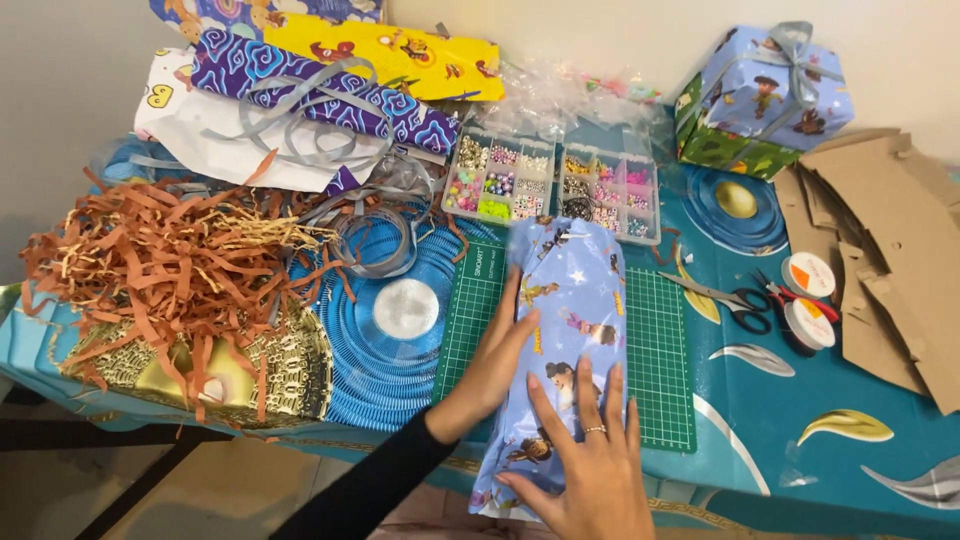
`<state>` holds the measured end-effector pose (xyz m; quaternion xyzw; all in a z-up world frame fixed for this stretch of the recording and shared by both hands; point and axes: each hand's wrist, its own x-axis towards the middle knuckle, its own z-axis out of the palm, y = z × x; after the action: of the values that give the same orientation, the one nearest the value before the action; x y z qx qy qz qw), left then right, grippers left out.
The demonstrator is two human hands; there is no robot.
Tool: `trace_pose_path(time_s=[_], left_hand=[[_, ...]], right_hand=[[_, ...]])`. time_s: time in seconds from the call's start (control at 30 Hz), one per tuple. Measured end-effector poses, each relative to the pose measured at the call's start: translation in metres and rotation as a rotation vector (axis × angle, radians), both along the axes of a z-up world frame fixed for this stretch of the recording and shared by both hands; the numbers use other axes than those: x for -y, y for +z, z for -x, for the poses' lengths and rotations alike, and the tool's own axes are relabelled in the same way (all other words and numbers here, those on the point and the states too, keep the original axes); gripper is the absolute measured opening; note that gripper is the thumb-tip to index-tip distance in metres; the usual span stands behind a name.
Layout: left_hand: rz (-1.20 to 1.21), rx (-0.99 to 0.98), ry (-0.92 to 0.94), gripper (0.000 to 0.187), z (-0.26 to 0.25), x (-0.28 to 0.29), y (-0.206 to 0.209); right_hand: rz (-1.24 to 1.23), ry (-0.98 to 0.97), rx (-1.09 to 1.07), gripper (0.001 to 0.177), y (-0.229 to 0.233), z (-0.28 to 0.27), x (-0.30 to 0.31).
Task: The person selects decorative beads from a tray, places them into small plastic bags, puts the bags into a cardboard box, and then wraps the box with patterned paper and tape.
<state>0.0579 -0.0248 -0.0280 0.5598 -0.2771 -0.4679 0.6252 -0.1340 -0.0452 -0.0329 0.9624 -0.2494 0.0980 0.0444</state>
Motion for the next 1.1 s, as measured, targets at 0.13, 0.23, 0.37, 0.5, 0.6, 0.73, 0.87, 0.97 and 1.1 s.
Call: trace_pose_path(time_s=[0.13, 0.23, 0.37, 0.5, 0.6, 0.73, 0.87, 0.97, 1.1], left_hand=[[0.018, -0.083, 0.031, 0.087, -0.015, 0.032, -0.007], [0.036, -0.147, 0.072, 0.081, -0.022, 0.048, -0.01], [0.056, -0.057, 0.102, 0.096, -0.038, 0.072, -0.016], [0.129, 0.204, 0.373, 0.063, -0.062, 0.087, -0.014], [0.007, 0.568, 0.295, 0.038, -0.082, 0.087, -0.001], [-0.138, 0.882, 0.102, 0.041, -0.095, 0.094, 0.003], [-0.074, 0.852, -0.01, 0.021, -0.103, 0.104, -0.011], [-0.017, 0.787, 0.091, 0.022, -0.106, 0.108, -0.017], [-0.004, 0.516, 0.16, 0.014, -0.116, 0.102, -0.019]], right_hand=[[-0.082, -0.011, -0.033, 0.113, 0.0, 0.0, 0.003], [-0.115, -0.029, -0.03, 0.115, 0.001, 0.0, 0.002], [-0.115, -0.039, -0.047, 0.118, -0.003, -0.001, 0.003], [-0.111, -0.044, -0.067, 0.117, -0.003, 0.001, 0.005], [-0.087, -0.035, -0.059, 0.115, -0.004, 0.001, 0.005], [-0.042, -0.039, -0.082, 0.117, -0.009, 0.001, 0.005], [-0.017, -0.039, -0.064, 0.116, -0.011, 0.001, 0.005], [0.015, -0.036, -0.024, 0.114, -0.009, 0.0, 0.003], [0.013, -0.034, -0.023, 0.11, -0.004, 0.001, 0.0]])
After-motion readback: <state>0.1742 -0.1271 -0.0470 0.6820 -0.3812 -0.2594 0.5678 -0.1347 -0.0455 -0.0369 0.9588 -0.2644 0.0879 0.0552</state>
